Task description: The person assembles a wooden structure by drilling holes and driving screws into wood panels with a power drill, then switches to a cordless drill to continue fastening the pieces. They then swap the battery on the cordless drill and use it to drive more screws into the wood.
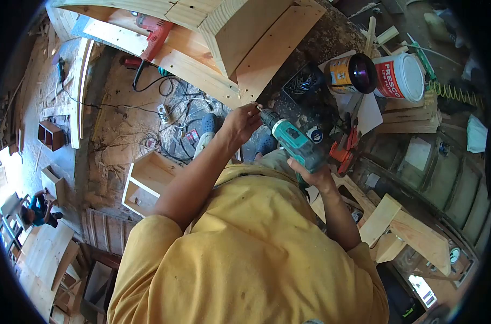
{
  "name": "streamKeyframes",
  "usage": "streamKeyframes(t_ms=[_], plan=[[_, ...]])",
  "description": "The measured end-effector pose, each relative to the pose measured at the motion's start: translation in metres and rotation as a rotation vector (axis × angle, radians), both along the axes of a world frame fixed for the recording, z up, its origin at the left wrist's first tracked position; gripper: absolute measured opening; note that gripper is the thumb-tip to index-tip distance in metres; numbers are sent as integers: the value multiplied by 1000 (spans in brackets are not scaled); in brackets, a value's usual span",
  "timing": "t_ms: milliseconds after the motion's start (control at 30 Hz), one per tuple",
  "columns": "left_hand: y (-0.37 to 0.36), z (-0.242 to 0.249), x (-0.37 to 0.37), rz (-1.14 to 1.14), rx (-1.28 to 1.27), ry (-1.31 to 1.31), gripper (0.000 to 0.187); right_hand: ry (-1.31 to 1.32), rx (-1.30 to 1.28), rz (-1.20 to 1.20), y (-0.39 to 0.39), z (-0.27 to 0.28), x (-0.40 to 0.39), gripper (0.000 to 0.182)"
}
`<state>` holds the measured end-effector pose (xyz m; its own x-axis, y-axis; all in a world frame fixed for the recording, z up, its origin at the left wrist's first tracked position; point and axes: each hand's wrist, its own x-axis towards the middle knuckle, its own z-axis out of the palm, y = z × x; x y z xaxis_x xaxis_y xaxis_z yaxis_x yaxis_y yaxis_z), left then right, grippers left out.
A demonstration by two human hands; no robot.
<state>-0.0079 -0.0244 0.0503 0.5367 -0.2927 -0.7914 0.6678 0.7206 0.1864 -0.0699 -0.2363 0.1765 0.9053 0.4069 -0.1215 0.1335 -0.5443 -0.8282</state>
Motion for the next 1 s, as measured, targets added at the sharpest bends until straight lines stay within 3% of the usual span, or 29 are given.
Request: streamKeyframes(t_ms=[67,233,400,567,667,767,800,900,933,1000], plan=[[-9,-6,7,1,47,117,13,127,47,-88,9,-3,7,25],[-14,-10,14,-21,24,52,13,423,69,-226,11,-14,16,27],[-14,-15,18,-10,18,60,14,273,71,-146,16,-14,31,27],[-5,-15,10,-12,55,50,22,299,20,-99,20,-14,45,28],[17,-22,-13,-219,499,-102,41,407,25,-173,27,-8,54,29],[7,-46,-31,-164,1020,2,52,381,-77,-143,34,2,68,30],[0,-55,-28,-116,1078,22,51,339,-130,-113,36,3,71,30],[6,-43,-8,-74,572,-168,56,294,-233,-2,39,4,81,30],[10,-18,3,-71,505,-215,51,307,-231,4,40,4,83,30],[3,-41,3,-28,612,-266,42,331,-229,15,45,7,86,31]])
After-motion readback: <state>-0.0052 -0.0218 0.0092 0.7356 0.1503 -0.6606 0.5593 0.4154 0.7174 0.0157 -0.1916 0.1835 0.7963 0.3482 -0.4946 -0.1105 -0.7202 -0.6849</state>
